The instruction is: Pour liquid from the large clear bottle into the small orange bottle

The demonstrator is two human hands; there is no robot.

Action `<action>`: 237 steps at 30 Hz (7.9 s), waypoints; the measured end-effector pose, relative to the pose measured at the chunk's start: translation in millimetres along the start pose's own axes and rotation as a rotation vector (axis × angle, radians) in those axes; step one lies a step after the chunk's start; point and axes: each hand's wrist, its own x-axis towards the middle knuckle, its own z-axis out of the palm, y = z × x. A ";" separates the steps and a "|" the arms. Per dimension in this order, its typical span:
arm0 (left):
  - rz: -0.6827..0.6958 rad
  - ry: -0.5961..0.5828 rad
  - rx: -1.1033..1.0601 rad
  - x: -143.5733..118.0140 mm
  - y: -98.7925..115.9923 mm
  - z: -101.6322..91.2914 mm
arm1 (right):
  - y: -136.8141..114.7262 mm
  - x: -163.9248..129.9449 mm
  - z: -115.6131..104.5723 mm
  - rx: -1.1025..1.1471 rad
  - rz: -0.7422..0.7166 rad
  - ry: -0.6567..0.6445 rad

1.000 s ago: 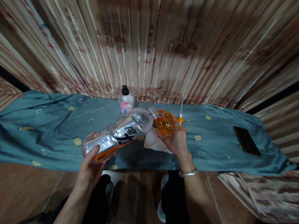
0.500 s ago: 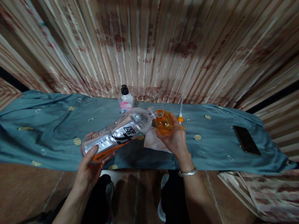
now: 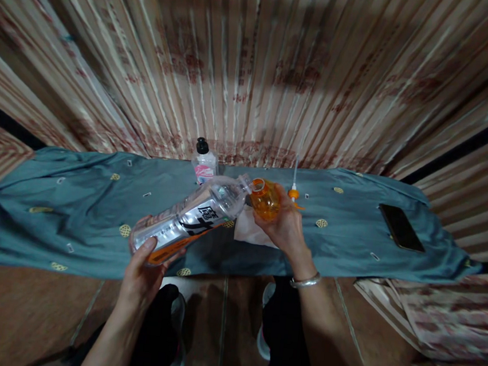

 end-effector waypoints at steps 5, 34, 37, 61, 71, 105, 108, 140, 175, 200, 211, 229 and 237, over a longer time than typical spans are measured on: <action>-0.019 0.008 0.012 1.5 1.0 -2.8 | 0.5 -0.7 1.5 -0.009 0.002 -0.009; -0.004 0.024 0.019 -0.3 -0.1 -2.4 | 5.4 -1.4 4.7 -0.024 -0.029 -0.006; -0.013 0.026 0.010 -1.1 0.1 -1.7 | 6.4 -1.3 2.8 -0.009 -0.036 -0.024; 0.012 -0.042 -0.010 -9.4 -1.0 1.2 | 10.2 -1.3 -3.3 0.001 -0.014 -0.019; 0.016 -0.049 -0.019 -8.1 -1.0 1.4 | 9.4 -0.8 -3.6 -0.024 -0.011 -0.017; 0.042 -0.030 0.038 -12.7 1.1 3.3 | 9.0 -1.0 -5.3 -0.017 -0.015 -0.018; 0.037 -0.036 0.037 -13.4 0.8 3.9 | 10.4 -0.9 -4.6 -0.016 -0.013 -0.021; 0.045 -0.093 -0.066 -16.8 1.1 0.1 | 12.2 -1.7 -5.0 0.001 -0.024 -0.004; 0.011 -0.046 -0.076 -20.3 1.7 8.8 | 15.2 -2.8 -20.3 0.051 -0.052 -0.089; 0.003 -0.137 -0.073 -20.9 -2.6 5.6 | 17.9 -0.8 -24.3 0.080 -0.014 -0.103; 0.027 -0.130 -0.050 -20.0 -5.1 1.9 | 19.5 -0.2 -23.8 0.088 -0.030 -0.086; 0.025 -0.125 0.025 -30.4 -5.1 9.3 | 19.7 -0.4 -26.0 0.098 -0.026 -0.053; 0.048 -0.080 0.017 -31.1 -9.0 12.1 | 17.0 0.3 -25.7 0.105 -0.023 -0.049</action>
